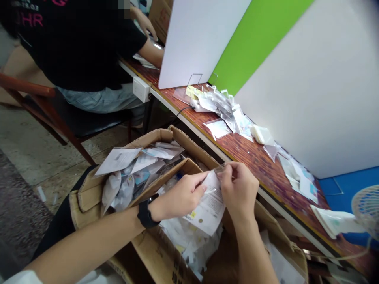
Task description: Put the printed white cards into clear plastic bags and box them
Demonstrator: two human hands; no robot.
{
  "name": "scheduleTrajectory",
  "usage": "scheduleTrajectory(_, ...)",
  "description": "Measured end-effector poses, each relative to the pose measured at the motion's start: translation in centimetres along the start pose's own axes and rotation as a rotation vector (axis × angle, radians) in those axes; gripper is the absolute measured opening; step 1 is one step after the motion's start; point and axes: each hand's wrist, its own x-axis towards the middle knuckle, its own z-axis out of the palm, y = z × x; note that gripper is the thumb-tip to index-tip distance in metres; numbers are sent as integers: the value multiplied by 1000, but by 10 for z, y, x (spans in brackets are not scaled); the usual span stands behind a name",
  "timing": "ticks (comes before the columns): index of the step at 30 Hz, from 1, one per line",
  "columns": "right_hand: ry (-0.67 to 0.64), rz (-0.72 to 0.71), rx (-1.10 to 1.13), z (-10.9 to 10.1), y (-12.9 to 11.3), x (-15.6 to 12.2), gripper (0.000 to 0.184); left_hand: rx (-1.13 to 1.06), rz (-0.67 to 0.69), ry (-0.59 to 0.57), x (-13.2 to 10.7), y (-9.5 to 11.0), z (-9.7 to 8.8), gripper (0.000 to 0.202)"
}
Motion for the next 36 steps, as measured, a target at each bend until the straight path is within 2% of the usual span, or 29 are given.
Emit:
scheduleTrajectory(5,-82,47,121,-10,-3,-1,11,-222,-56,32,-3,-7,5,29)
scheduleTrajectory(8,-92,30,170,-10,-5,-5,17,-244,-119,39,-1,-10,6,24)
scheduleTrajectory(10,-117,-35,197,-11,-4,-7,22,-242,-164,61,1,-12,4,16)
scheduleTrajectory(13,-169,-238,159,-13,-3,-6,29,-270,-183,152,2,-13,-1,14)
scheduleTrajectory(15,-192,-329,96,-13,-2,-5,20,-306,-180,198,3,-12,-4,16)
scheduleTrajectory(17,-209,-351,66,-11,-3,-5,9,-337,-176,232,2,-10,-5,19)
scheduleTrajectory(21,-144,-352,46,-4,-2,-9,9,-398,-185,236,1,-6,-2,24)
scheduleTrajectory(23,-119,-327,38,-1,-1,-10,10,-461,-249,205,0,-6,0,28)
scheduleTrajectory(26,-155,-243,76,0,2,-9,13,-478,-329,181,1,-7,3,27)
scheduleTrajectory(32,-237,32,145,-7,7,-3,16,-362,-297,134,1,-7,1,27)
scheduleTrajectory(36,-331,164,211,-11,13,1,18,-185,-285,45,-1,-4,-4,26)
